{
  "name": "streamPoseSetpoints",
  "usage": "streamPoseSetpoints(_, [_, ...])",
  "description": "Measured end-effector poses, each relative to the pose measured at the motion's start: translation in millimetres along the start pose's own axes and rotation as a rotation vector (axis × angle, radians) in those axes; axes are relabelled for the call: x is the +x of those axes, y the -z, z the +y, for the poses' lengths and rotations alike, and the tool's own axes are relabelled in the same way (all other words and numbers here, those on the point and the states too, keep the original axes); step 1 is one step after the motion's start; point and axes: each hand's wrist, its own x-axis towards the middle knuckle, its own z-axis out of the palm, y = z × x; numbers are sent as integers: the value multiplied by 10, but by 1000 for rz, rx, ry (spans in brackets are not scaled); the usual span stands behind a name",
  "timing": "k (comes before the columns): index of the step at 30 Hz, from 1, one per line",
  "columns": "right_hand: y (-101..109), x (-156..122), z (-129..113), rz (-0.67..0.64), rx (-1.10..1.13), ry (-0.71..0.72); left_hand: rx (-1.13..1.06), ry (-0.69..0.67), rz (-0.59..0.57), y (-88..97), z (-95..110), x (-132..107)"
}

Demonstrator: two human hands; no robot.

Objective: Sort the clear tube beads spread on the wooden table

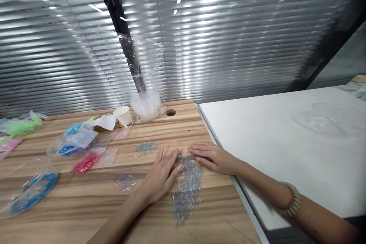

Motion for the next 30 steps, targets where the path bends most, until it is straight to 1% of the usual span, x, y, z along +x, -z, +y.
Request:
streamPoseSetpoints(2, [-6,-3,2,-4,-1,-8,14,35,37,-8,3,-89])
streamPoseSetpoints(4, [-5,-9,3,-12,-1,-32,49,73,106,-9,-6,-187])
streamPoseSetpoints(5, [-1,-12,3,-16,2,-52,73,83,137,-5,-12,-234])
streamPoseSetpoints(7, [12,-5,2,-32,20,-95,123,76,162,13,-26,-318])
streamPoseSetpoints(10, [32,63,-11,-104,61,-114,158,31,129,48,-37,-411])
streamPoseSetpoints(14, [30,249,-39,-213,90,-83,120,5,84,74,-44,-496])
streamPoseSetpoints(16, [26,323,-48,-253,101,-74,70,27,73,78,-58,-529])
streamPoseSetpoints(18, [34,352,-59,-280,112,-77,-20,79,89,76,-83,-551])
streamPoseSetpoints(21, [61,335,-97,-313,127,-66,-177,155,189,57,-133,-552])
streamPoseSetpoints(23, [65,333,-142,-317,137,-32,-225,164,272,32,-159,-538])
streamPoseSetpoints(26, [14,424,-234,-309,150,19,-204,178,362,-1,-162,-527])
streamPoseSetpoints(30, [-145,718,-363,-353,159,97,-130,252,423,20,-122,-549])
